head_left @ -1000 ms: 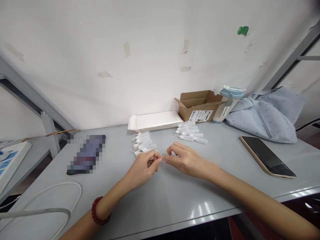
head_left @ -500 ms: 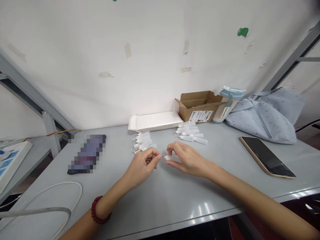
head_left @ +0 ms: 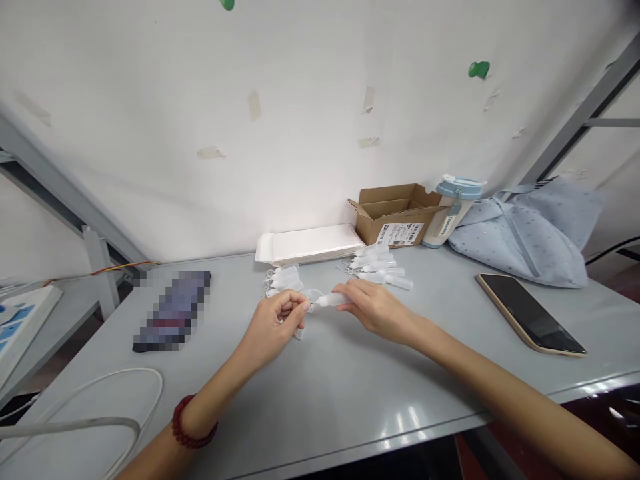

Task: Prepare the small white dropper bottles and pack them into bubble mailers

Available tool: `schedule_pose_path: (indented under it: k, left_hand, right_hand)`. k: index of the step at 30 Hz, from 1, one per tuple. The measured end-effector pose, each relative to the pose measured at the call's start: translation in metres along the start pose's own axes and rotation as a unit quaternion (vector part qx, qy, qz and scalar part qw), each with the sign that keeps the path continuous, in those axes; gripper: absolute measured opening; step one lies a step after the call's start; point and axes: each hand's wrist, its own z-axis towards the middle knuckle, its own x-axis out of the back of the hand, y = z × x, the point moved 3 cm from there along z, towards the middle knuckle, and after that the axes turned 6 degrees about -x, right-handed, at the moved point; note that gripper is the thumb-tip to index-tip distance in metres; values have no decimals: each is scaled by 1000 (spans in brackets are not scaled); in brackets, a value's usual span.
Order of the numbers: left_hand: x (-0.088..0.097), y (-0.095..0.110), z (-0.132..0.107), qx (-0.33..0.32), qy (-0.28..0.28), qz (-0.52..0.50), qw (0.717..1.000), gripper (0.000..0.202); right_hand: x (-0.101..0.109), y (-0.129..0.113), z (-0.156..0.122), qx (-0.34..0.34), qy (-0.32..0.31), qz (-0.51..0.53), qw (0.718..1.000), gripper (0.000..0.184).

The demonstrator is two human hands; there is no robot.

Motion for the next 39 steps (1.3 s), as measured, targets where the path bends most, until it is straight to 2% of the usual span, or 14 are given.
schedule_pose_path:
  k: [7,20,31,35,39]
  left_hand:
    - [-3,0,-2,10,5,-23,1000,19]
    - [-5,0,-3,20,-11,-37,999,18]
    - [-6,0,-5,23,-17,-41,999,18]
    - [-2,1,-3,20,-10,-44,999,20]
    - [5,3,-1,14,5,-38,999,31]
  right_hand:
    - [-5,-1,-3,-14,-2,24,1000,18]
    - [-9,-6,-6,7,43,-12,999,16]
    - [-11,-7,-7,5,41,-16,999,17]
    - [-8,-7,-5,-3,37,22,999,19]
    - [-3,-4,-3,-25,32,63,997,18]
